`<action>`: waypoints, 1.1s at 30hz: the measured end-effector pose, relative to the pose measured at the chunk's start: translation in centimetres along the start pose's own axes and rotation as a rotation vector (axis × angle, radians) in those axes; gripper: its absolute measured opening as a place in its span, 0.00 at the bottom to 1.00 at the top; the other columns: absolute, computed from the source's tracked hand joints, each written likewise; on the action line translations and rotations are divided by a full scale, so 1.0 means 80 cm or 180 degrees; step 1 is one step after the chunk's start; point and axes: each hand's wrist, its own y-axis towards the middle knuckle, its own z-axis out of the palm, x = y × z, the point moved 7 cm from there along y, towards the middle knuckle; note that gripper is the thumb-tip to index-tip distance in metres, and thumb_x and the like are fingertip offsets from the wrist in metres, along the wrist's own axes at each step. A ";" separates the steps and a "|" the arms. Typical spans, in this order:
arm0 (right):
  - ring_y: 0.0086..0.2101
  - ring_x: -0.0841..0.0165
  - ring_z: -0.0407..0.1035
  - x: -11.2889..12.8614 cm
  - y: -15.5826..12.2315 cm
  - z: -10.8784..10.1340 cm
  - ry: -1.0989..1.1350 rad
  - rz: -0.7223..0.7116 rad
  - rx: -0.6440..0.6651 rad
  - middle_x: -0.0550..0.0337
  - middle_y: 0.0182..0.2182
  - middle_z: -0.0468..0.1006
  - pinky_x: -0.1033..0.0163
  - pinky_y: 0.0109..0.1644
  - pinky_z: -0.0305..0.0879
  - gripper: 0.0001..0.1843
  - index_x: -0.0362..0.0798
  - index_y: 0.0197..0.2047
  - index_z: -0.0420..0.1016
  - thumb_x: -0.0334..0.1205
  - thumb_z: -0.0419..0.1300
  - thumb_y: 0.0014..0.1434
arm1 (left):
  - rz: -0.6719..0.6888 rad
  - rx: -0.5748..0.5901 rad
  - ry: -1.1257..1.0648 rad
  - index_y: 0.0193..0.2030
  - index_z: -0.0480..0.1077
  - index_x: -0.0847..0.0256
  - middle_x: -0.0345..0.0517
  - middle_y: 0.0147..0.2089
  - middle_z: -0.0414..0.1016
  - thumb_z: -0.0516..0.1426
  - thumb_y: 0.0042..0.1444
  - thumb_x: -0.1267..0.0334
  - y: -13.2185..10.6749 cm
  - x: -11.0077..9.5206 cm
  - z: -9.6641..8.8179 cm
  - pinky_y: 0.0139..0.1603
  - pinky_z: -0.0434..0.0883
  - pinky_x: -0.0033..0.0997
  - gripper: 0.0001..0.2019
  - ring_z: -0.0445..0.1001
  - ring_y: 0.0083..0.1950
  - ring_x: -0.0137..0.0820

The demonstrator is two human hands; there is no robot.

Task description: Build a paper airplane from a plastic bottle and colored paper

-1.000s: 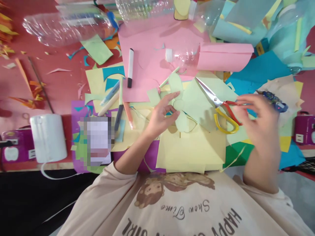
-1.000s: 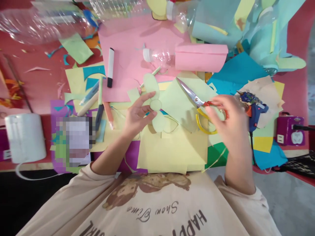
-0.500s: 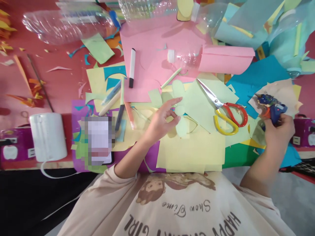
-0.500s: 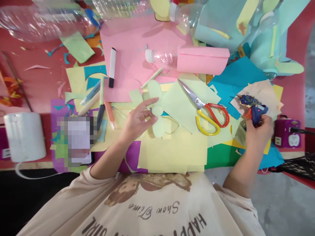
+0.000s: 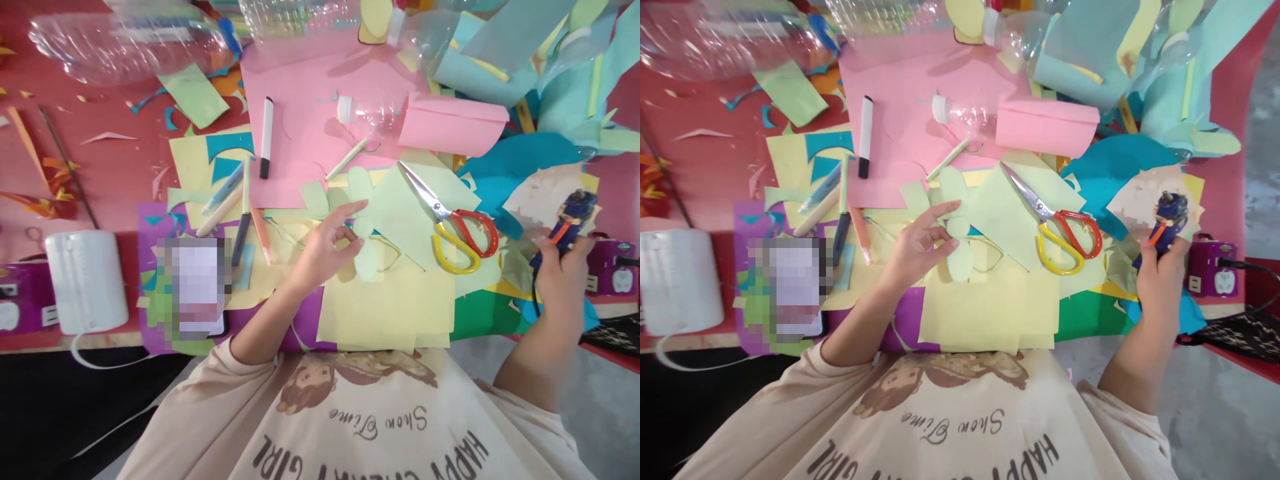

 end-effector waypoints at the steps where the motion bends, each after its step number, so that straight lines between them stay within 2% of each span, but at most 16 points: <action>1: 0.44 0.43 0.72 0.000 0.001 0.000 0.0013 -0.0017 -0.0029 0.42 0.41 0.75 0.39 0.47 0.64 0.17 0.53 0.41 0.52 0.44 0.53 0.48 | 0.0004 0.0005 0.0001 0.59 0.66 0.55 0.49 0.64 0.67 0.58 0.53 0.69 -0.001 -0.001 0.000 0.34 0.72 0.21 0.25 0.70 0.30 0.17; 4: 0.40 0.47 0.73 0.006 0.000 -0.007 0.0495 -0.0281 -0.0466 0.46 0.40 0.74 0.41 0.45 0.67 0.19 0.54 0.40 0.52 0.42 0.54 0.43 | 0.0010 -0.0007 -0.0050 0.59 0.66 0.55 0.49 0.64 0.67 0.58 0.53 0.68 -0.004 -0.001 -0.003 0.36 0.73 0.23 0.25 0.70 0.30 0.17; 6: 0.31 0.56 0.72 0.016 -0.008 -0.018 0.1170 -0.0484 -0.0833 0.51 0.40 0.73 0.47 0.37 0.69 0.22 0.55 0.37 0.52 0.41 0.55 0.37 | 0.0020 -0.0028 -0.0124 0.60 0.66 0.56 0.50 0.64 0.67 0.58 0.54 0.68 -0.006 0.000 -0.004 0.38 0.74 0.24 0.25 0.70 0.31 0.18; 8: 0.21 0.65 0.64 0.029 -0.020 -0.027 0.1914 -0.0489 -0.0931 0.56 0.36 0.75 0.53 0.27 0.66 0.22 0.55 0.35 0.54 0.38 0.55 0.33 | 0.0057 -0.0035 -0.0196 0.60 0.66 0.56 0.51 0.65 0.66 0.58 0.54 0.67 -0.007 0.001 -0.004 0.39 0.75 0.24 0.25 0.71 0.33 0.19; 10: 0.17 0.65 0.64 0.048 -0.034 -0.023 0.2442 -0.0247 -0.0442 0.57 0.29 0.78 0.54 0.25 0.64 0.16 0.54 0.34 0.63 0.36 0.57 0.37 | 0.0126 -0.0040 -0.0232 0.60 0.66 0.54 0.50 0.65 0.66 0.58 0.55 0.67 -0.007 0.003 -0.003 0.39 0.75 0.24 0.24 0.73 0.36 0.21; 11: 0.18 0.65 0.66 0.062 -0.043 -0.017 0.2475 -0.0134 0.0017 0.55 0.26 0.78 0.55 0.24 0.65 0.07 0.52 0.28 0.67 0.35 0.58 0.40 | 0.0171 -0.0043 -0.0234 0.60 0.66 0.54 0.50 0.66 0.66 0.58 0.55 0.67 -0.007 0.003 -0.002 0.39 0.75 0.23 0.24 0.73 0.37 0.21; 12: 0.19 0.64 0.69 0.075 -0.052 -0.014 0.2447 -0.0077 0.0352 0.55 0.24 0.78 0.55 0.25 0.66 0.03 0.51 0.23 0.69 0.34 0.60 0.41 | 0.0220 -0.0045 -0.0231 0.60 0.66 0.53 0.49 0.65 0.66 0.58 0.55 0.67 -0.007 0.003 -0.001 0.39 0.75 0.23 0.24 0.73 0.38 0.22; 15: 0.21 0.63 0.72 0.110 -0.083 0.005 0.2518 0.0041 0.1501 0.52 0.28 0.80 0.54 0.28 0.70 0.05 0.48 0.21 0.74 0.34 0.63 0.45 | 0.0308 -0.0023 -0.0231 0.60 0.66 0.53 0.50 0.65 0.66 0.58 0.55 0.67 -0.007 0.003 0.003 0.39 0.75 0.24 0.24 0.74 0.40 0.24; 18: 0.18 0.68 0.68 0.128 -0.104 0.025 0.2749 0.0126 0.2082 0.54 0.28 0.81 0.58 0.24 0.67 0.03 0.47 0.25 0.77 0.36 0.67 0.45 | 0.0313 0.0058 -0.0256 0.60 0.66 0.54 0.51 0.65 0.66 0.58 0.55 0.66 -0.008 0.005 0.007 0.39 0.75 0.24 0.24 0.73 0.39 0.23; 21: 0.19 0.72 0.64 0.147 -0.123 0.050 0.3184 0.0118 0.2734 0.59 0.25 0.79 0.63 0.22 0.63 0.09 0.48 0.32 0.78 0.39 0.68 0.45 | 0.0316 0.0117 -0.0243 0.61 0.65 0.54 0.53 0.65 0.66 0.58 0.55 0.67 -0.009 0.006 0.010 0.39 0.75 0.23 0.25 0.73 0.36 0.21; 23: 0.20 0.73 0.63 0.158 -0.135 0.065 0.3231 0.0039 0.3111 0.60 0.25 0.77 0.65 0.22 0.62 0.11 0.50 0.35 0.79 0.41 0.69 0.46 | 0.0303 0.0120 -0.0220 0.61 0.65 0.54 0.53 0.66 0.65 0.58 0.55 0.67 -0.009 0.008 0.010 0.39 0.75 0.22 0.25 0.72 0.32 0.18; 25: 0.20 0.74 0.63 0.169 -0.144 0.074 0.3085 -0.0102 0.3264 0.61 0.25 0.76 0.65 0.23 0.63 0.11 0.50 0.34 0.79 0.45 0.69 0.48 | 0.0290 0.0114 -0.0183 0.61 0.65 0.54 0.53 0.66 0.64 0.57 0.55 0.68 -0.010 0.009 0.010 0.40 0.75 0.22 0.26 0.71 0.30 0.17; 27: 0.21 0.74 0.64 0.178 -0.148 0.078 0.2913 -0.0276 0.3187 0.61 0.25 0.74 0.66 0.25 0.64 0.13 0.49 0.34 0.78 0.49 0.68 0.50 | 0.0308 0.0083 -0.0140 0.62 0.65 0.54 0.54 0.67 0.64 0.57 0.55 0.69 -0.010 0.009 0.009 0.40 0.75 0.21 0.26 0.70 0.30 0.16; 33: 0.20 0.74 0.63 0.193 -0.152 0.086 0.2612 -0.0568 0.3063 0.63 0.22 0.70 0.67 0.23 0.62 0.17 0.48 0.29 0.72 0.54 0.65 0.52 | 0.0381 0.0002 -0.0020 0.63 0.65 0.55 0.53 0.66 0.65 0.57 0.55 0.69 -0.010 0.007 0.006 0.37 0.75 0.20 0.27 0.73 0.36 0.20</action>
